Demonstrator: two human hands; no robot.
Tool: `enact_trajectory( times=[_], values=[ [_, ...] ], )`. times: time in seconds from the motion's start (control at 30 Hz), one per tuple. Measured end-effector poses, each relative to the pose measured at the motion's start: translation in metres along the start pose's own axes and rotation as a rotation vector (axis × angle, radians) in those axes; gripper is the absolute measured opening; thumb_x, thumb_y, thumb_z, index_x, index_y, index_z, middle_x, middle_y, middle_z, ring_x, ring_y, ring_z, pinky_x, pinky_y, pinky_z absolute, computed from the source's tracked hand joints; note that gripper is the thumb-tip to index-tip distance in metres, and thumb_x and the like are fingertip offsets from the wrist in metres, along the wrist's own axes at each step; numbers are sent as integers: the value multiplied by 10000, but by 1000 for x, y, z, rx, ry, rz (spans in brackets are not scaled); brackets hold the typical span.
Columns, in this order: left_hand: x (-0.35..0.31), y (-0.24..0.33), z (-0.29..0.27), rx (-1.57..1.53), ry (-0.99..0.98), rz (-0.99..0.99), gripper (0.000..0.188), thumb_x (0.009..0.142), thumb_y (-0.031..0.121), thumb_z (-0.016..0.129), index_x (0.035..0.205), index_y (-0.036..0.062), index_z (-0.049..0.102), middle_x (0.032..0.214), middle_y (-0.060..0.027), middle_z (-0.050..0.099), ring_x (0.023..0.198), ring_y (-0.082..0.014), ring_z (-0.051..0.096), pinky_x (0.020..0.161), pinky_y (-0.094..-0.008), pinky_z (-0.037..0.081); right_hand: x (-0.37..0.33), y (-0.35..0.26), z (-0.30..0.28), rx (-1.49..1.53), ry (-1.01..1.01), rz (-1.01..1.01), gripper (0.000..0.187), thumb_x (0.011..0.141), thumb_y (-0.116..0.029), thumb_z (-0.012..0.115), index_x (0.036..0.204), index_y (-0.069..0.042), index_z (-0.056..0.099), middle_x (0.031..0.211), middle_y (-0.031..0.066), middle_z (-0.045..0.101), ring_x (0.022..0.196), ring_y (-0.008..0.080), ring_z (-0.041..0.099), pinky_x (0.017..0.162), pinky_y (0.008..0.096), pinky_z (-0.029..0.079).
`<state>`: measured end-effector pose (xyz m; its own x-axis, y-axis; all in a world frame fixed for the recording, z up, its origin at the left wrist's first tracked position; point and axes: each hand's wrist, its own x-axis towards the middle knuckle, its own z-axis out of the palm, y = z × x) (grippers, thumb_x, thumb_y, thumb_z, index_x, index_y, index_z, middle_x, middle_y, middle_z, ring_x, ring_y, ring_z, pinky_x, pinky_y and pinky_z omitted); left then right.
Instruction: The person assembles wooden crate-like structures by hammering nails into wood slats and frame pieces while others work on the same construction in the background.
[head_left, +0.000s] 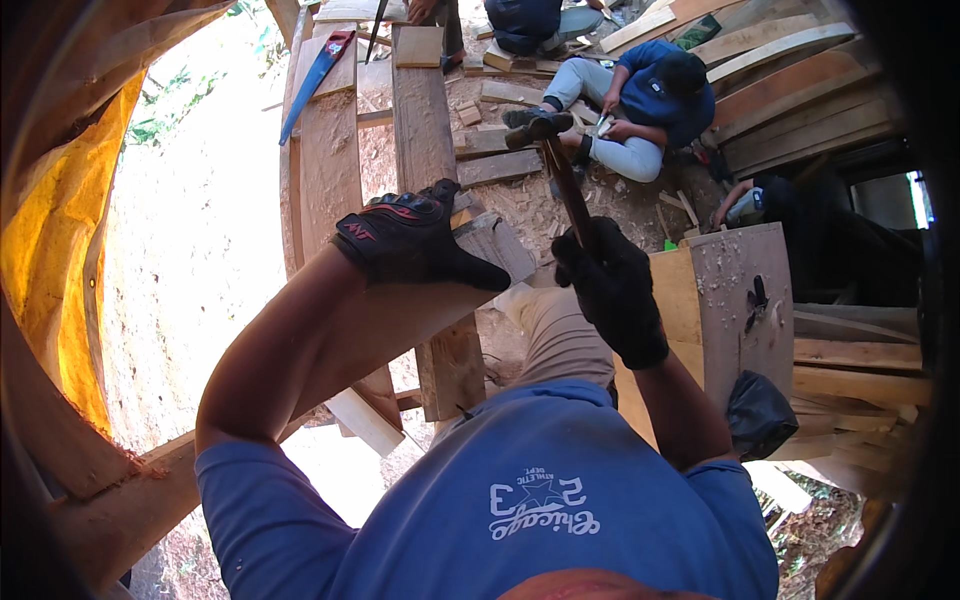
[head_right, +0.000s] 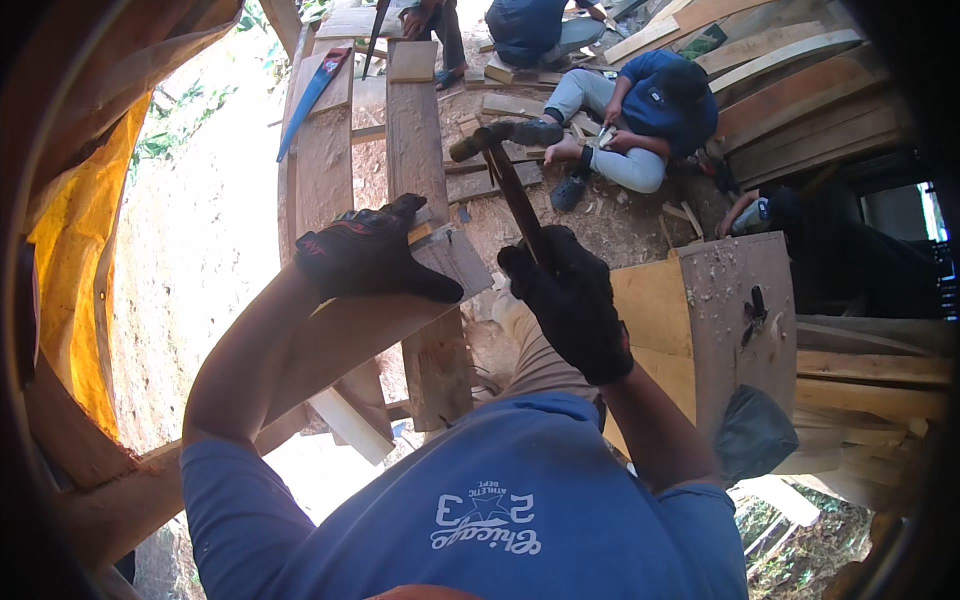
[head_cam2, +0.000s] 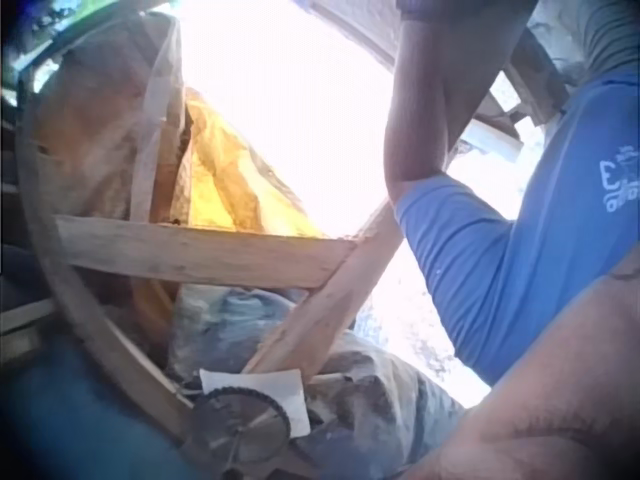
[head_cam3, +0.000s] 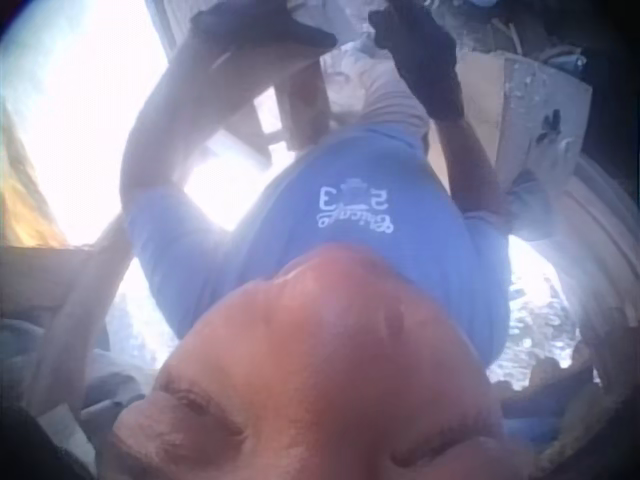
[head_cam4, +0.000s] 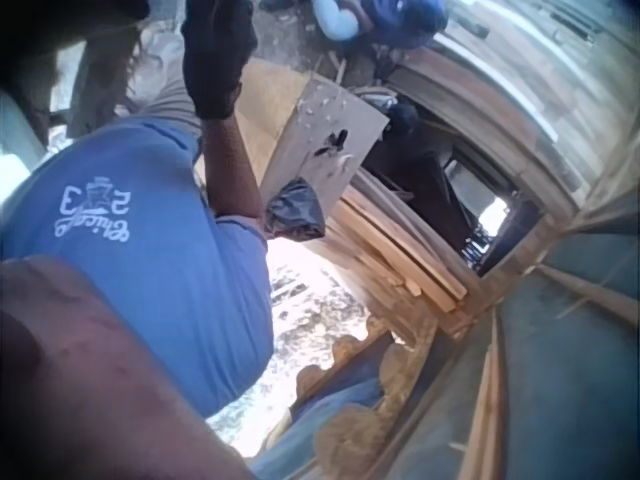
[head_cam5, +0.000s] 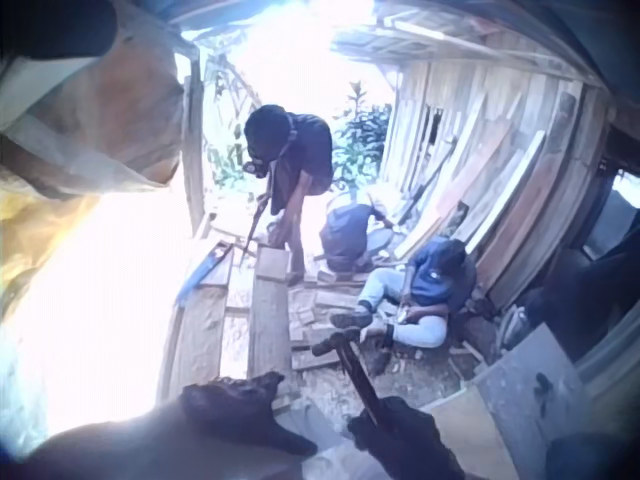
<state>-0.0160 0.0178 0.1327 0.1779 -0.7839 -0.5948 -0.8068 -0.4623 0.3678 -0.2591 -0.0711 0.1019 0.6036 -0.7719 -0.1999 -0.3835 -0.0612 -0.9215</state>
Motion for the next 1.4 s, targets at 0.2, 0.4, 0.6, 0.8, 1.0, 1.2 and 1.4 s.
enact_trajectory(
  times=[0.2, 0.4, 0.6, 0.8, 1.0, 1.2, 1.4],
  values=[
    [5, -6, 11, -105, 46, 19, 1275, 674, 669, 875, 1632, 12, 351, 1494, -272, 589, 1361, -411, 608, 1127, -433, 505, 24, 22, 28, 190, -84, 341, 327, 932, -313, 835, 983, -44, 656, 785, 35, 656, 739, 125, 637, 694, 329, 519],
    [11, -10, 15, -106, 29, 27, 1274, 673, 631, 905, 1633, 18, 336, 1517, -270, 569, 1385, -421, 584, 1158, -431, 477, 17, 33, 40, 95, -28, 167, 312, 894, -287, 844, 957, -47, 655, 840, 52, 655, 796, 158, 645, 757, 344, 518],
    [15, -7, 15, -117, 7, 8, 1290, 656, 609, 934, 1636, 24, 333, 1537, -270, 547, 1408, -421, 562, 1182, -441, 456, 16, 39, 40, 42, -19, 68, 284, 900, -273, 826, 940, -48, 658, 874, 69, 646, 807, 197, 648, 773, 355, 517],
    [11, -5, 20, -129, 44, -5, 1282, 653, 569, 956, 1638, 33, 334, 1559, -272, 517, 1430, -421, 539, 1195, -463, 445, 11, 32, 42, 70, 11, 110, 280, 909, -263, 812, 954, -46, 640, 868, 78, 623, 797, 218, 634, 760, 372, 513],
    [8, -3, 16, -171, 45, 22, 1264, 674, 587, 940, 1607, -33, 355, 1537, -297, 527, 1433, -423, 532, 1187, -445, 447, 12, 29, 39, 46, -30, 116, 279, 916, -263, 803, 961, -48, 632, 858, 88, 621, 784, 227, 631, 749, 383, 513],
    [11, -4, 19, -193, 56, 9, 1243, 661, 523, 967, 1630, 41, 355, 1529, -269, 545, 1413, -417, 555, 1174, -461, 467, 12, 24, 38, -6, -23, 98, 272, 919, -258, 800, 971, -46, 639, 870, 99, 622, 799, 237, 642, 748, 389, 514],
    [14, -2, 17, -104, 47, 17, 1302, 661, 617, 935, 1610, -44, 338, 1538, -305, 524, 1416, -432, 545, 1175, -443, 456, 18, 40, 37, -30, -41, -37, 296, 906, -267, 823, 976, -42, 644, 902, 102, 627, 805, 241, 662, 738, 394, 522]
  ],
)
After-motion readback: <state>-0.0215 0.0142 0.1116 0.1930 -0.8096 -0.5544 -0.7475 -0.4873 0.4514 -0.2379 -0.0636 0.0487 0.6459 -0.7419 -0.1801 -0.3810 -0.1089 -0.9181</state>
